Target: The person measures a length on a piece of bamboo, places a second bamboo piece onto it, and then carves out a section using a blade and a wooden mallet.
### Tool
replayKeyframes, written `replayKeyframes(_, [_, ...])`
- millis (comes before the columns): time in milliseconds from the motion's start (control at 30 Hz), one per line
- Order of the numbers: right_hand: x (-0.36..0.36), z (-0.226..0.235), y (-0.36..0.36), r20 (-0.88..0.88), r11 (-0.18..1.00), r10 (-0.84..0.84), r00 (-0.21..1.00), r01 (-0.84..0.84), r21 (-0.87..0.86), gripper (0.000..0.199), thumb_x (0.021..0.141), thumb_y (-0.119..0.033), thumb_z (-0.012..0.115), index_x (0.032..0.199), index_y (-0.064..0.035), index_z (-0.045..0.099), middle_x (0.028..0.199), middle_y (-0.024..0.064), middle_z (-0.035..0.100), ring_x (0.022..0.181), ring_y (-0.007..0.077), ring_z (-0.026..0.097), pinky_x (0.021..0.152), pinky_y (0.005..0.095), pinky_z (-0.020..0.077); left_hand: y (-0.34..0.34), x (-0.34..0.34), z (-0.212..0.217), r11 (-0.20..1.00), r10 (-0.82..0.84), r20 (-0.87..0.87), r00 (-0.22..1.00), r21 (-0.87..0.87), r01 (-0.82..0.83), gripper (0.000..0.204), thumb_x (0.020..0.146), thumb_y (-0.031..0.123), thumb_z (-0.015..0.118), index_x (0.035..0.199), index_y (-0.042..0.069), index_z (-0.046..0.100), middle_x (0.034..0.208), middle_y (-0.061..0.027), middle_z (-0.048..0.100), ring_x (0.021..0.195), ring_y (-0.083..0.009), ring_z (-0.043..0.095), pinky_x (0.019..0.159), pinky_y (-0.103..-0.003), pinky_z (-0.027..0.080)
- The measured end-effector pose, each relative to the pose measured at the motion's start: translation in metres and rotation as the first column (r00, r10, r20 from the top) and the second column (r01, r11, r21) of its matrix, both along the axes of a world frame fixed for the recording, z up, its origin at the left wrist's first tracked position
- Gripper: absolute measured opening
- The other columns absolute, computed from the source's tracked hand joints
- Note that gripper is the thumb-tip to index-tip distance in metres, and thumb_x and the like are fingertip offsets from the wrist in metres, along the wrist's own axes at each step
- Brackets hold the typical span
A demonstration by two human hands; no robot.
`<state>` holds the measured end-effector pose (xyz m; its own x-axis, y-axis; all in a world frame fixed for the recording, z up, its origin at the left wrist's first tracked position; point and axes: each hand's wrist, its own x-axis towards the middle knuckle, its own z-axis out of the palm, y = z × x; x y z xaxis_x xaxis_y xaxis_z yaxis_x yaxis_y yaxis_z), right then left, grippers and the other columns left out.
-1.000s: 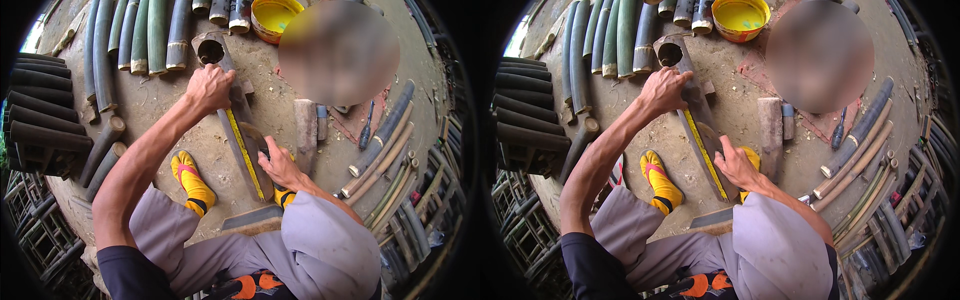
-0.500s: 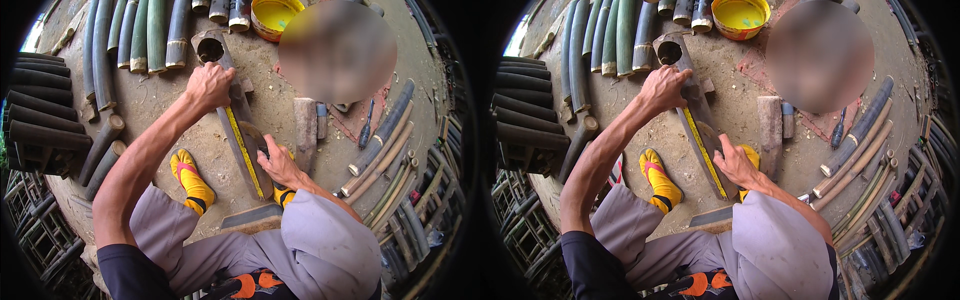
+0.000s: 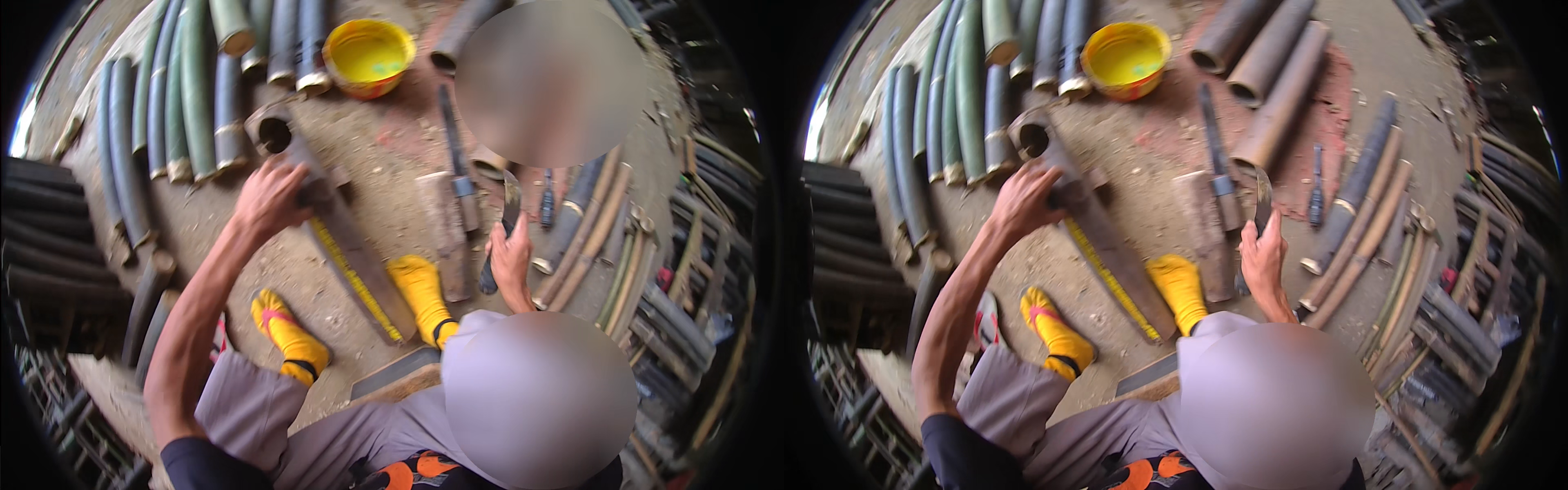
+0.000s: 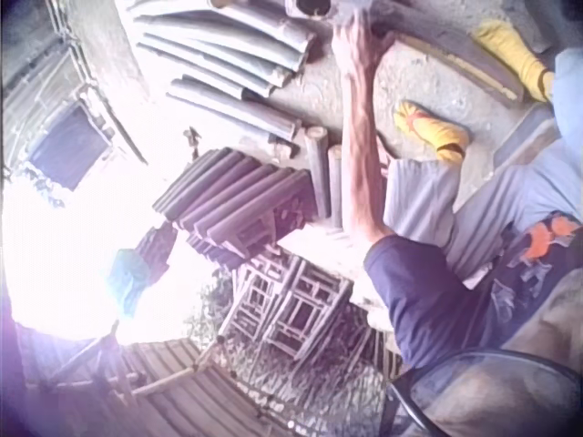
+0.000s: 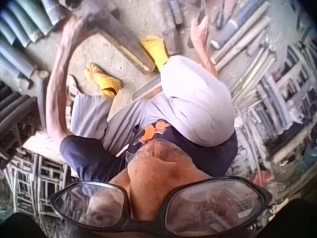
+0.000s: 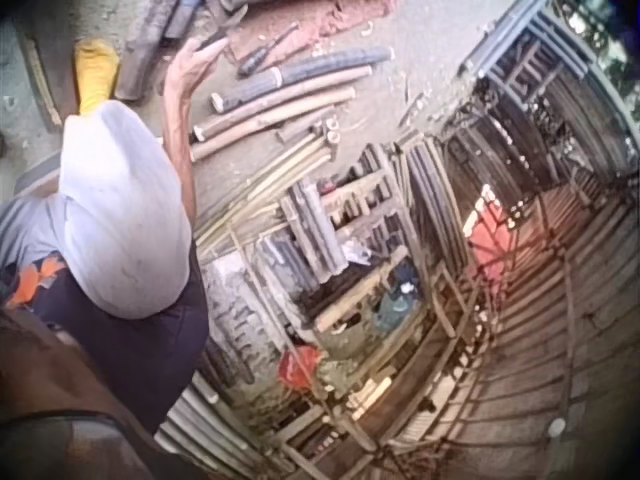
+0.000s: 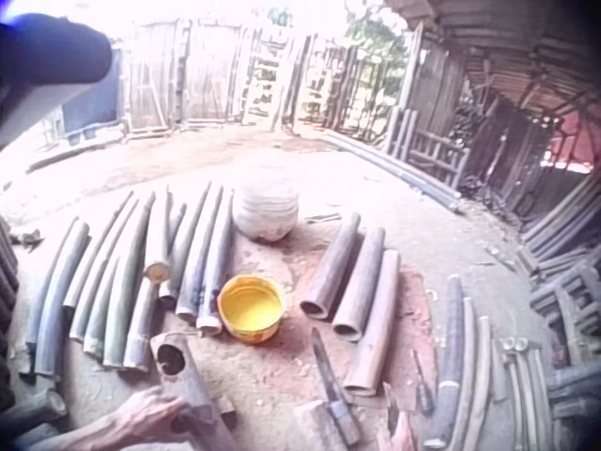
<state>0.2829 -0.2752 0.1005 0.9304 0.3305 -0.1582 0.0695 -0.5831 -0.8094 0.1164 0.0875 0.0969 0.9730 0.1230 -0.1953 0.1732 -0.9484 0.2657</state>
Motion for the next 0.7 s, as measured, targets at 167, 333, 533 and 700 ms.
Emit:
replayKeyframes(167, [0.086, -0.08, -0.072, 0.378, 0.929, 0.127, 0.917, 0.024, -0.37, 0.056, 0.082, -0.012, 0.056, 0.132, 0.0062, 0.04, 0.111, 0.0311, 0.056, 0.101, 0.045, 0.056, 0.09, 0.0484, 0.0442, -0.009, -0.081, 0.039, 0.966, 0.065, -0.19, 0.98, -0.233, -0.109, 0.027, 0.065, 0.027, 0.075, 0.075, 0.004, 0.062, 0.076, -0.0129, 0.059, 0.074, -0.0307, 0.06, 0.068, -0.042, 0.049])
replayKeyframes(333, [0.103, -0.106, -0.084, 0.326, 0.843, 0.203, 0.923, 0.004, -0.538, 0.059, 0.079, -0.013, 0.061, 0.133, 0.0026, 0.042, 0.114, 0.0318, 0.054, 0.105, 0.0463, 0.054, 0.092, 0.0477, 0.043, 0.005, -0.192, 0.084, 0.87, 0.314, -0.348, 0.883, -0.268, -0.415, 0.032, 0.065, 0.027, 0.076, 0.082, 0.001, 0.069, 0.076, -0.0136, 0.062, 0.07, -0.0278, 0.063, 0.065, -0.036, 0.05])
replayKeyframes(533, [0.055, -0.062, -0.035, 0.502, 0.904, 0.26, 0.825, -0.026, -0.426, 0.057, 0.083, -0.013, 0.064, 0.135, -0.0014, 0.043, 0.118, 0.022, 0.049, 0.108, 0.0383, 0.049, 0.094, 0.0473, 0.0394, -0.029, -0.284, 0.101, 0.345, 0.704, -0.508, 0.495, -0.365, -0.865, 0.028, 0.074, 0.024, 0.072, 0.083, -0.002, 0.067, 0.065, -0.0061, 0.062, 0.061, -0.0105, 0.057, 0.059, -0.027, 0.046])
replayKeyframes(700, [0.014, -0.026, 0.067, 0.327, 0.904, 0.424, 0.844, -0.374, -0.207, 0.045, 0.078, -0.003, 0.061, 0.122, 0.0014, 0.053, 0.111, 0.0201, 0.054, 0.102, 0.0358, 0.055, 0.089, 0.0413, 0.0451, -0.065, -0.329, -0.004, 0.171, 0.849, -0.415, 0.326, -0.367, -0.914, 0.034, 0.074, 0.032, 0.072, 0.081, -0.001, 0.067, 0.065, -0.0047, 0.061, 0.061, -0.0114, 0.056, 0.058, -0.028, 0.045])
